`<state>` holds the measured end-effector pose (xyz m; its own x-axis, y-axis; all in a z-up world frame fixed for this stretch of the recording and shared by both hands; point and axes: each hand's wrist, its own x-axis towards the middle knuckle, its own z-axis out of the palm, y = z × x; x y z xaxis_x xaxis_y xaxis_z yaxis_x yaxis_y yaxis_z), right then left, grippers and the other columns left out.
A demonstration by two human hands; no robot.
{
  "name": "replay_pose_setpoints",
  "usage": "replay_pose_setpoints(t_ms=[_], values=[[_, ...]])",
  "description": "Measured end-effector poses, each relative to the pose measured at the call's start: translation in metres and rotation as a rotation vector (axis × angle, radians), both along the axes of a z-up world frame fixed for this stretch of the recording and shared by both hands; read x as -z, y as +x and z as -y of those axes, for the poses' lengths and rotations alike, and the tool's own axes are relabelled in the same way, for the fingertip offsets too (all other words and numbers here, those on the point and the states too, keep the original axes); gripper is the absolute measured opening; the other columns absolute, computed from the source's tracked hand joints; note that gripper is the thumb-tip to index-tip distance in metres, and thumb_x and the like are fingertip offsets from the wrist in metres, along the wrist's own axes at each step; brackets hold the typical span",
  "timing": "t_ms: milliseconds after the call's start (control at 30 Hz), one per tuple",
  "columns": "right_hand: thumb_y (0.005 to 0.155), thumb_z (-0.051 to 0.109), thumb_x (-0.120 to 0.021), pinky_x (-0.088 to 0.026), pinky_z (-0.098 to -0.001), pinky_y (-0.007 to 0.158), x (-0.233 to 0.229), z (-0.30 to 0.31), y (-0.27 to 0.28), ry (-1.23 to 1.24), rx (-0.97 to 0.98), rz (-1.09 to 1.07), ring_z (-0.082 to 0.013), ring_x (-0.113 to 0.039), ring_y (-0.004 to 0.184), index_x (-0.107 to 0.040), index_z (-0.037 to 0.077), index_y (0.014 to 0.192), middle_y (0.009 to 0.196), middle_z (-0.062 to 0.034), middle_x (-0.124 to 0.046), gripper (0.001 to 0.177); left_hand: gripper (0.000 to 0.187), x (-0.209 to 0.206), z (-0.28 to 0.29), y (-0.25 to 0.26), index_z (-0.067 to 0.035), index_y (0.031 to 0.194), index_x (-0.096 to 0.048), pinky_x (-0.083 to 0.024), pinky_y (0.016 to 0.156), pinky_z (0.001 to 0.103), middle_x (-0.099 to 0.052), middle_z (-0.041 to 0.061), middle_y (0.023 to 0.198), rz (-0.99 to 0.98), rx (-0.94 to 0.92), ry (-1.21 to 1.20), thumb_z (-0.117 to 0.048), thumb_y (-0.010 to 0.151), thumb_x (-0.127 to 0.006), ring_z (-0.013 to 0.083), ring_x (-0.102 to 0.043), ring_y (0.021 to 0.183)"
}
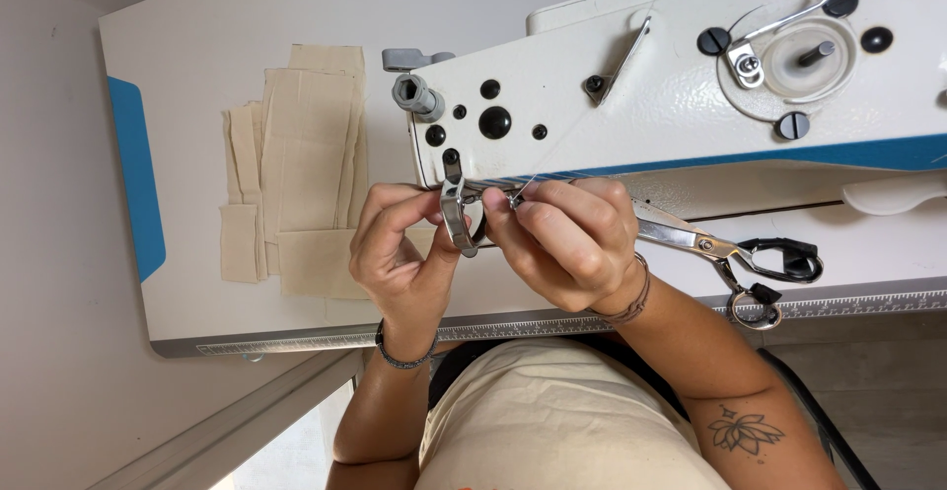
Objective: Threading an industrial sewing machine by guiding thread through tensioners and eyelets
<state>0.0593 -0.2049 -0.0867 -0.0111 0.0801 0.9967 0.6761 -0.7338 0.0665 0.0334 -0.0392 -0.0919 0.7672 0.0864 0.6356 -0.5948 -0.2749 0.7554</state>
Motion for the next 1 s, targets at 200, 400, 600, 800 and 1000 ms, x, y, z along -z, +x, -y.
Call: replay_pose_setpoints(t_ms=[200, 400, 600, 800, 1000], values=[[0.075, -0.012, -0.084, -0.05, -0.031, 0.059, -0.001, -0.001, 0.0, -0.009, 0.004, -0.007, -0.0212, -0.067, 0.078, -0.074, 0.008, 0.076, 0.099, -0.0079, -0.06, 0.022, 0.022, 0.001, -0.001, 0.0, 0.005, 0.096, -0.074, -0.055, 0.073, 0.039, -0.058, 0.01, 0.075, -0.006, -0.004, 0.003, -0.012, 0.087, -0.085, 0.0239, -0.06, 0.074], [0.077, -0.011, -0.085, -0.047, -0.0314, 0.06, 0.0, -0.001, 0.0, -0.021, 0.005, -0.013, -0.0215, -0.066, 0.079, -0.072, 0.008, 0.077, 0.101, -0.0075, -0.058, 0.023, 0.022, 0.001, 0.0, 0.001, 0.005, 0.095, -0.074, -0.055, 0.073, 0.04, -0.058, 0.01, 0.075, 0.005, 0.009, -0.011, -0.013, 0.087, -0.085, 0.024, -0.059, 0.074], [0.077, -0.009, -0.088, -0.046, -0.031, 0.061, 0.002, -0.001, 0.001, -0.04, 0.035, -0.008, -0.0202, -0.063, 0.078, -0.079, 0.01, 0.081, 0.098, -0.0064, -0.057, 0.021, 0.024, 0.001, 0.001, 0.002, 0.004, 0.093, -0.072, -0.054, 0.073, 0.04, -0.057, 0.01, 0.076, 0.027, 0.013, -0.028, -0.018, 0.091, -0.08, 0.0251, -0.058, 0.074], [0.078, -0.007, -0.089, -0.046, -0.031, 0.06, 0.006, -0.001, 0.0, -0.047, 0.055, -0.024, -0.0194, -0.062, 0.078, -0.08, 0.009, 0.083, 0.096, -0.0058, -0.057, 0.02, 0.02, -0.004, 0.006, 0.002, 0.002, 0.089, -0.071, -0.052, 0.068, 0.037, -0.056, 0.009, 0.075, 0.048, -0.036, -0.005, -0.016, 0.094, -0.076, 0.0227, -0.055, 0.069], [0.075, -0.001, -0.095, -0.049, -0.0324, 0.059, 0.019, 0.007, -0.011, 0.036, -0.111, -0.107, -0.0234, -0.062, 0.07, -0.083, 0.009, 0.085, 0.084, -0.0075, -0.053, 0.019, 0.017, -0.017, 0.01, -0.001, 0.0, 0.09, -0.066, -0.05, 0.069, 0.037, -0.057, 0.008, 0.077, 0.081, -0.108, 0.024, -0.014, 0.099, -0.065, 0.0234, -0.054, 0.071]])
